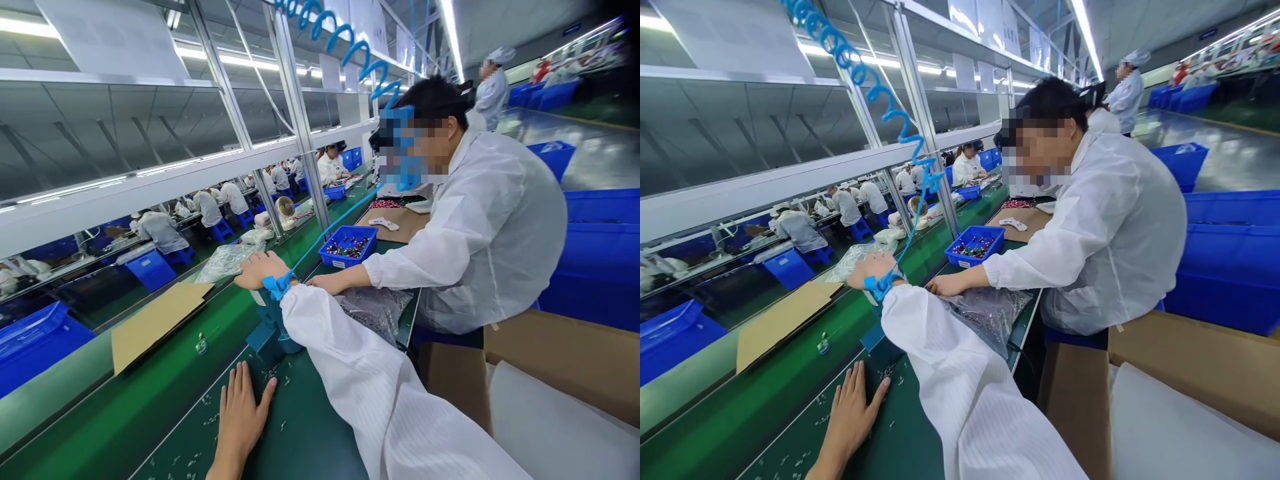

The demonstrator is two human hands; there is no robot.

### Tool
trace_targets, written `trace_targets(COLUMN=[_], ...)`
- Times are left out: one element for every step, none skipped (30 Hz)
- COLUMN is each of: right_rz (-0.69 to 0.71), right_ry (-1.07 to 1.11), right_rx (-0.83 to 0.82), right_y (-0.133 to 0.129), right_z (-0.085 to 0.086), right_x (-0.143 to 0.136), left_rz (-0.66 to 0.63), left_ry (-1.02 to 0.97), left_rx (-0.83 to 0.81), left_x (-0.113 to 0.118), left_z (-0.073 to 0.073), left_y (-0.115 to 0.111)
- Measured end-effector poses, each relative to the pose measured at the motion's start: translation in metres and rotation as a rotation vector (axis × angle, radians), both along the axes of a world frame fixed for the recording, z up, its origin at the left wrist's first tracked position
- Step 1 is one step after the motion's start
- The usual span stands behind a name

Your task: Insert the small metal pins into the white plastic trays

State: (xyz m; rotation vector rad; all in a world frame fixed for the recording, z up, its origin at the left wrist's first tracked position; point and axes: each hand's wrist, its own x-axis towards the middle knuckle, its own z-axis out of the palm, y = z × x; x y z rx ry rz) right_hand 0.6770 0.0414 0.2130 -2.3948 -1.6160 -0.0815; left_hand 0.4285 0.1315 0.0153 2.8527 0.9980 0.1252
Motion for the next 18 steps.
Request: trace_targets(right_rz=[-0.013,-0.022,-0.029,-0.034,-0.037,-0.041,-0.046,-0.053,-0.060,-0.069,-0.075,-0.079,-0.080,-0.078,-0.074,-0.070,-0.067,-0.066], right_ry=[-0.007,-0.008,-0.004,0.004,0.014,0.023,0.032,0.040,0.048,0.056,0.064,0.073,0.080,0.087,0.093,0.099,0.103,0.107], right_rx=[0.026,0.046,0.056,0.057,0.053,0.050,0.047,0.046,0.045,0.043,0.039,0.035,0.029,0.023,0.017,0.012,0.007,0.003], right_y=[0.012,0.021,0.028,0.032,0.034,0.034,0.033,0.032,0.031,0.030,0.030,0.030,0.031,0.031,0.031,0.031,0.031,0.031], right_z=[0.005,0.008,0.010,0.011,0.012,0.012,0.011,0.011,0.010,0.010,0.009,0.009,0.009,0.009,0.008,0.008,0.008,0.008], right_x=[-0.005,-0.009,-0.012,-0.013,-0.014,-0.014,-0.014,-0.014,-0.014,-0.014,-0.014,-0.014,-0.014,-0.013,-0.013,-0.012,-0.012,-0.011], left_rz=[0.000,0.003,0.008,0.016,0.023,0.031,0.039,0.047,0.056,0.066,0.079,0.094,0.109,0.125,0.137,0.145,0.148,0.146], left_ry=[0.004,0.004,0.004,0.004,0.005,0.006,0.007,0.007,0.006,0.003,-0.002,-0.010,-0.022,-0.038,-0.058,-0.083,-0.115,-0.152], left_rx=[-0.006,-0.012,-0.017,-0.023,-0.029,-0.037,-0.045,-0.054,-0.064,-0.075,-0.086,-0.099,-0.111,-0.126,-0.142,-0.161,-0.182,-0.204], left_x=[-0.001,-0.003,-0.006,-0.010,-0.014,-0.019,-0.025,-0.033,-0.040,-0.049,-0.057,-0.065,-0.072,-0.079,-0.083,-0.085,-0.085,-0.083], left_z=[0.001,0.002,0.002,0.002,0.001,0.000,-0.001,-0.002,-0.002,-0.002,-0.001,0.000,0.002,0.004,0.007,0.010,0.013,0.017], left_y=[-0.001,-0.001,-0.001,-0.001,-0.001,0.000,0.000,0.000,0.000,0.000,-0.001,-0.002,-0.002,-0.004,-0.005,-0.007,-0.008,-0.010])
